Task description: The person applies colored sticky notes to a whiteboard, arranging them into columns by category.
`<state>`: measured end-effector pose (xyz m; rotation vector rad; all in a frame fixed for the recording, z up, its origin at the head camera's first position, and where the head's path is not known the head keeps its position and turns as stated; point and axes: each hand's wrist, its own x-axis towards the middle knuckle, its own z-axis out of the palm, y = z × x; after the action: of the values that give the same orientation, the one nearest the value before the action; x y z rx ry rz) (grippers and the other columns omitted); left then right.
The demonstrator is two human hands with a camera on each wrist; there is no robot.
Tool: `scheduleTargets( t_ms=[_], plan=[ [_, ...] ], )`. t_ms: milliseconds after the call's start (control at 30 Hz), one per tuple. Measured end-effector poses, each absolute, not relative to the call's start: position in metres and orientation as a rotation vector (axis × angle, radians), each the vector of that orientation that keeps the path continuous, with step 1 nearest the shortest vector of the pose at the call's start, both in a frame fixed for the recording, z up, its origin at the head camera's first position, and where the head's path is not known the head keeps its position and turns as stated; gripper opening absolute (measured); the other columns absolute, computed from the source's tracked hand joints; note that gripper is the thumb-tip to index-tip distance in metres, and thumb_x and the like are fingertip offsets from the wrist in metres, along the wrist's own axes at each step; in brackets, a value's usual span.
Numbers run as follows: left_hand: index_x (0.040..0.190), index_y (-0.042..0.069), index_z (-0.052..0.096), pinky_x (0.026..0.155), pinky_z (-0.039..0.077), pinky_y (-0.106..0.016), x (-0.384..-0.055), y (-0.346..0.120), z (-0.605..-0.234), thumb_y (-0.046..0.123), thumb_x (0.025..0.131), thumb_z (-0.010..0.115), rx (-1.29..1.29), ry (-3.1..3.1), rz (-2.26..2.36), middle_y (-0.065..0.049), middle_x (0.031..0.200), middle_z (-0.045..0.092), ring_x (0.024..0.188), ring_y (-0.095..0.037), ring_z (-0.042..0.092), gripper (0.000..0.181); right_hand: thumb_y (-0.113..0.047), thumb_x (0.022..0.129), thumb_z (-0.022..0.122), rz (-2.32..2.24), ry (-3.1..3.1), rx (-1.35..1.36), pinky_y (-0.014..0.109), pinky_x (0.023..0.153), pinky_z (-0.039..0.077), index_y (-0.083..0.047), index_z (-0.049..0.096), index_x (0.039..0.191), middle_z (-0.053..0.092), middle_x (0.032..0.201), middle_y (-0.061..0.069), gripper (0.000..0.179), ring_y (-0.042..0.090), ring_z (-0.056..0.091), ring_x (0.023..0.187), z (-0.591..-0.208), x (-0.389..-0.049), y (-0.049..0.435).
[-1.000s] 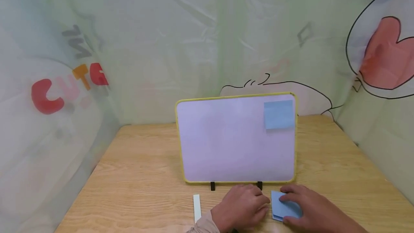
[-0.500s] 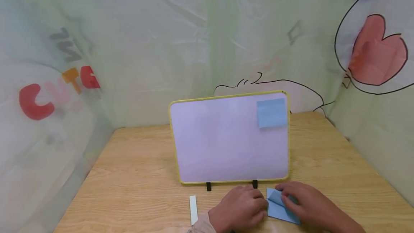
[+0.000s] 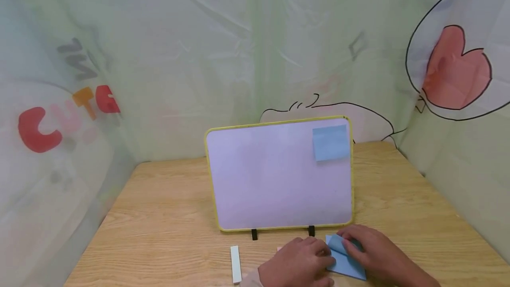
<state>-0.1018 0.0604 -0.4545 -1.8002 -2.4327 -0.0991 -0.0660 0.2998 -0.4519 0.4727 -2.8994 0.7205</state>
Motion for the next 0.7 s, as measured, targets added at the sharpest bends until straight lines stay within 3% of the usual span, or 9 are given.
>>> scheduleTargets(
  t_ms=[300, 500, 700],
  plan=[
    [0.12, 0.032, 0.068, 0.082, 0.041, -0.016, -0.098, 0.0608, -0.4547, 0.056, 0.103, 0.042, -1.785, -2.44, 0.024, 0.013, 0.124, 0.053, 0.111, 0.0, 0.048, 0.039, -0.02, 0.098, 0.065, 0.816, -2.99, 0.168, 0.03, 0.07, 0.049, -0.016, 0.068, 0.095, 0.063, 0.091, -0.009, 0.006, 0.009, 0.054, 0.078, -0.4464, -0.0715, 0.2917],
    [0.124, 0.031, 0.064, 0.099, 0.041, -0.02, -0.0972, 0.064, -0.455, 0.059, 0.1, 0.045, -1.834, -2.487, 0.048, 0.013, 0.14, 0.048, 0.13, -0.001, 0.042, 0.042, -0.019, 0.095, 0.069, 0.77, -2.986, 0.198, 0.032, 0.074, 0.051, -0.017, 0.069, 0.096, 0.064, 0.093, -0.011, 0.003, 0.007, 0.057, 0.082, -0.4469, -0.071, 0.2921],
    [0.129, 0.028, 0.062, 0.105, 0.037, -0.022, -0.0961, 0.064, -0.4556, 0.06, 0.099, 0.046, -1.833, -2.466, 0.036, 0.012, 0.141, 0.049, 0.133, -0.002, 0.042, 0.047, -0.027, 0.092, 0.072, 0.778, -2.939, 0.319, 0.031, 0.074, 0.052, -0.026, 0.068, 0.098, 0.062, 0.095, -0.018, 0.007, 0.001, 0.058, 0.084, -0.4452, -0.0654, 0.2945]
  ],
)
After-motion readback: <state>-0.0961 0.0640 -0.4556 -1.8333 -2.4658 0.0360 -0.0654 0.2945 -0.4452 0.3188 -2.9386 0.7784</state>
